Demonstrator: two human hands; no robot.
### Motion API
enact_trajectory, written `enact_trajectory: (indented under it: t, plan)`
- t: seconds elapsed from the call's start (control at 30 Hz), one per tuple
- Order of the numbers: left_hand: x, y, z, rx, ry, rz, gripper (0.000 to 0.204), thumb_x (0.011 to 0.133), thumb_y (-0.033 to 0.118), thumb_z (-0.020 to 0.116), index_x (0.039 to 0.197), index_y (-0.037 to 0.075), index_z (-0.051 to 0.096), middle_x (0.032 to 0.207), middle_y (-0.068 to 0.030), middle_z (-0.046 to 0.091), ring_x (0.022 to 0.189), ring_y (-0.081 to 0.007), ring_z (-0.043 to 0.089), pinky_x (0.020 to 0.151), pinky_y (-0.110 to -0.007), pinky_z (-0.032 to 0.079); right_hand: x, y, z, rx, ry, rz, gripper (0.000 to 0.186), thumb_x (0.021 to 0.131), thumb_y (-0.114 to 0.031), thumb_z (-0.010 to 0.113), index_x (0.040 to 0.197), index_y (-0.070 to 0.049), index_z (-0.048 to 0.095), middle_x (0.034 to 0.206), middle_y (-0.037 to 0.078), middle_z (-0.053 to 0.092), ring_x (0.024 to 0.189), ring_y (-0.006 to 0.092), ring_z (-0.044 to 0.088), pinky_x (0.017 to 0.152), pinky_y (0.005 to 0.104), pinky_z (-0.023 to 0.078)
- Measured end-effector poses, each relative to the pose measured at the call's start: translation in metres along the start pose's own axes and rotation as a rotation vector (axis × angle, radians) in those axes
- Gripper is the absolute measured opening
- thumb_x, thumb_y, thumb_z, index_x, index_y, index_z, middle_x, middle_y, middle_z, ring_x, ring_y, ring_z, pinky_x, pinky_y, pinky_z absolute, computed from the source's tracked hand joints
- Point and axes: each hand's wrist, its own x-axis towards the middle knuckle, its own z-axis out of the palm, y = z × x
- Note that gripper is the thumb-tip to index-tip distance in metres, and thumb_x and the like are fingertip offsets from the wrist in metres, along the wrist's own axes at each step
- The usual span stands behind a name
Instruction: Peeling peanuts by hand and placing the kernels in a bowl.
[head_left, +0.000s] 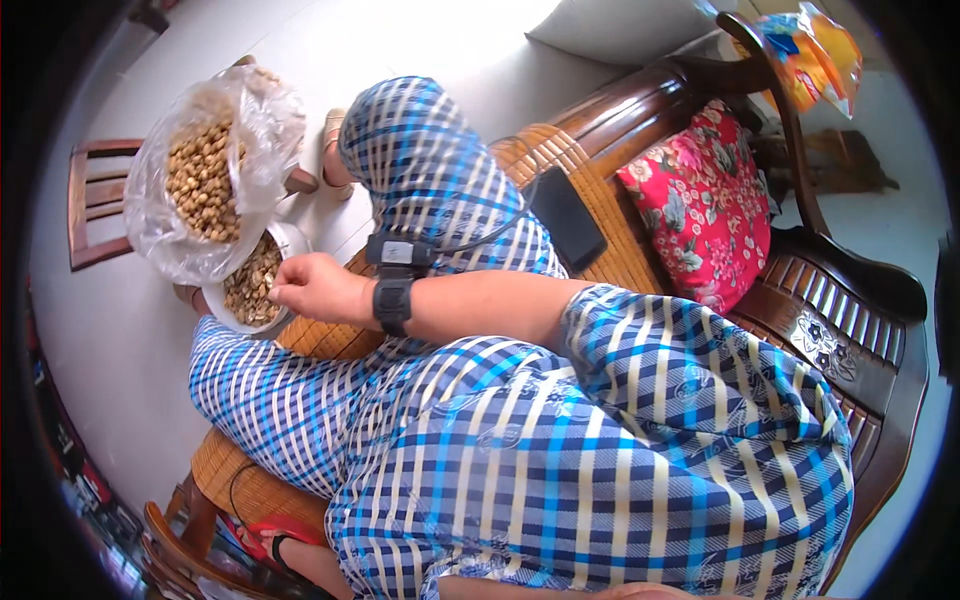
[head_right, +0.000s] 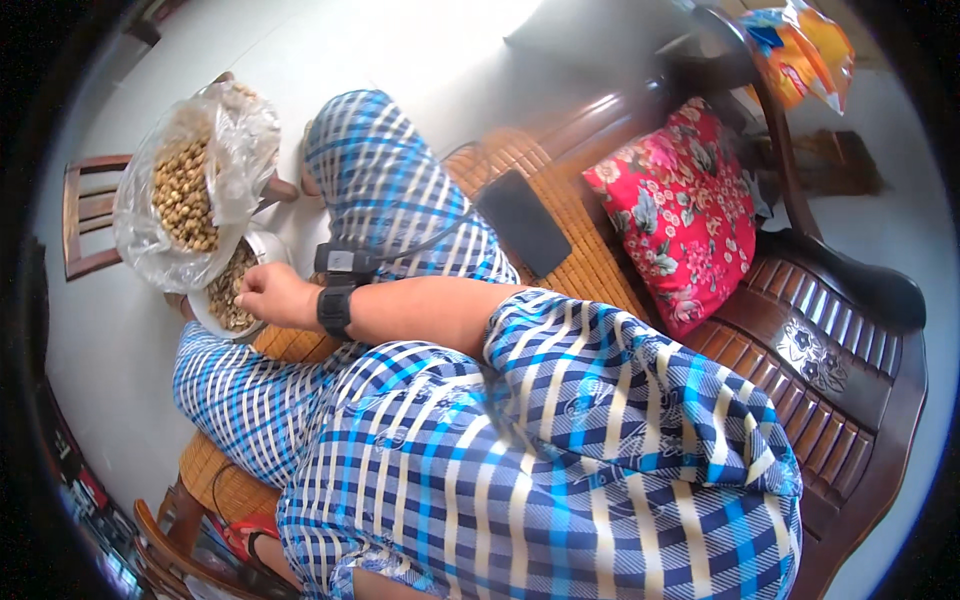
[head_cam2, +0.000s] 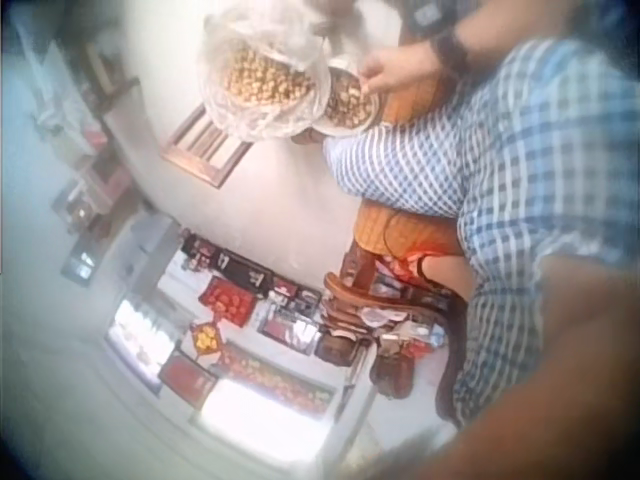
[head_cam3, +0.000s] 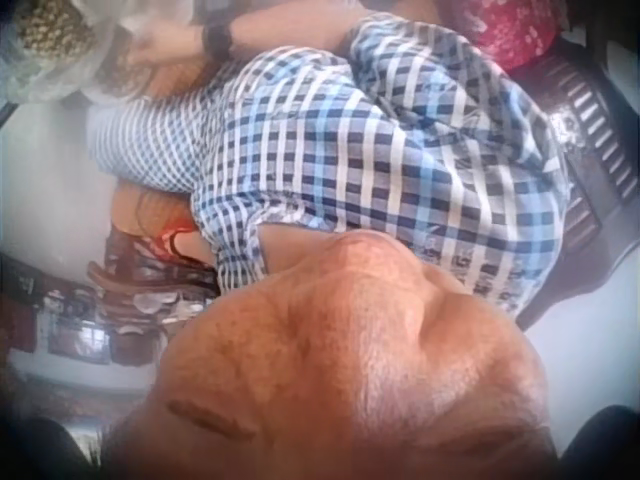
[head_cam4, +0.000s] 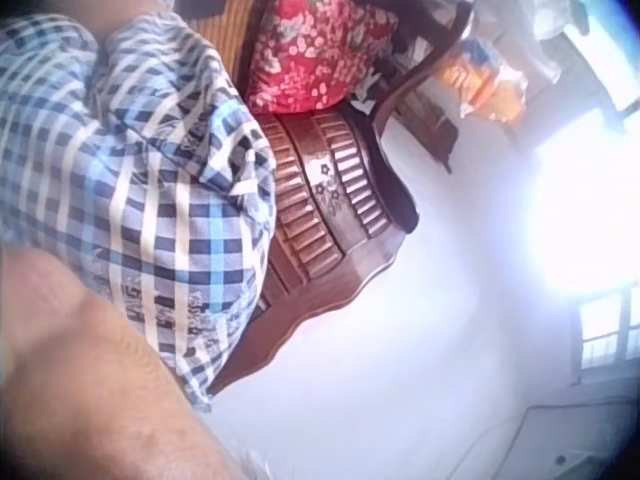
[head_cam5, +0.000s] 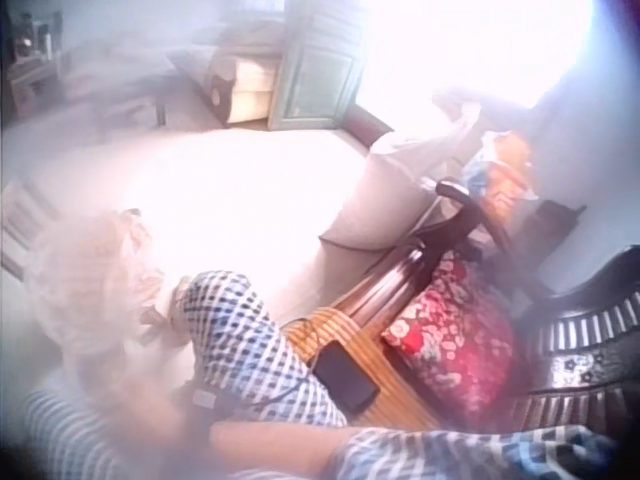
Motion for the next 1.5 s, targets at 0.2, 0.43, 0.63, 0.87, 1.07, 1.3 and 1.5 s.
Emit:
enact_trajectory:
  t: [0.2,0.43,0.63,0.87,1.07,1.3,1.5]
  plan:
    - [0.025,-0.018,-0.016,0.124,-0.036,-0.040,0.045,0.092,0.014,0.029,0.133,0.000,0.042,0.141,-0.0141,0.041,0.127,-0.0257,0.041,0.108,-0.040,0.031,-0.004,-0.007,-0.003,-0.110,0.030,-0.089,0.017,0.085,-0.017,0.063,0.082,-0.001,0.061,0.069,0.008,0.063,0.065,0.0143,0.058,0.064,0.0305,0.049]
    - [0.064,-0.018,-0.040,0.190,-0.083,-0.095,0.045,0.092,0.011,0.030,0.134,0.000,0.041,0.142,-0.0141,0.041,0.127,-0.0254,0.041,0.108,-0.038,0.032,-0.003,-0.007,0.005,-0.034,0.052,-0.120,0.016,0.082,-0.017,0.065,0.080,-0.001,0.063,0.072,0.013,0.065,0.066,0.0201,0.062,0.065,0.0330,0.049]
    - [0.154,0.058,-0.132,0.603,-0.630,0.630,0.040,0.089,0.003,0.042,0.127,-0.007,0.044,0.136,-0.0200,0.044,0.125,-0.0314,0.043,0.109,-0.037,0.031,-0.001,-0.018,0.044,0.153,0.020,0.090,0.030,0.088,-0.027,0.056,0.083,0.001,0.064,0.072,0.008,0.063,0.066,0.0168,0.059,0.062,0.0331,0.049]
    - [-0.007,0.073,0.083,-0.244,-0.599,-0.156,0.035,0.092,-0.003,0.047,0.127,-0.001,0.045,0.125,-0.0148,0.053,0.099,-0.0158,0.059,0.075,-0.021,0.051,-0.001,0.023,0.043,0.372,0.181,0.267,0.031,0.093,-0.027,0.050,0.099,0.003,0.055,0.081,0.009,0.059,0.072,0.0156,0.057,0.066,0.0300,0.047]
    - [-0.076,0.073,0.103,-0.307,-0.767,-0.240,0.030,0.091,-0.004,0.047,0.121,-0.005,0.048,0.127,-0.0162,0.052,0.113,-0.0235,0.055,0.087,-0.029,0.052,0.019,0.033,0.073,0.284,-0.041,0.296,0.042,0.094,-0.036,0.048,0.105,0.004,0.053,0.089,0.009,0.056,0.084,0.0204,0.055,0.076,0.0344,0.045]
    - [-0.134,0.083,0.136,-0.181,-0.859,-0.241,0.032,0.094,0.005,0.048,0.125,-0.003,0.048,0.131,-0.0120,0.051,0.117,-0.0235,0.052,0.087,-0.032,0.052,0.049,0.050,0.049,0.444,0.041,0.393,0.042,0.094,-0.038,0.046,0.108,0.001,0.051,0.089,0.010,0.055,0.077,0.0184,0.051,0.067,0.0339,0.043]
    - [-0.129,0.088,0.142,-0.134,-0.881,-0.183,0.032,0.094,0.005,0.048,0.125,-0.001,0.049,0.128,-0.0112,0.052,0.114,-0.0235,0.055,0.085,-0.032,0.053,0.027,-0.019,0.053,0.473,0.150,0.169,0.036,0.094,-0.023,0.049,0.118,0.004,0.047,0.106,0.013,0.053,0.095,0.0219,0.056,0.085,0.0327,0.048]
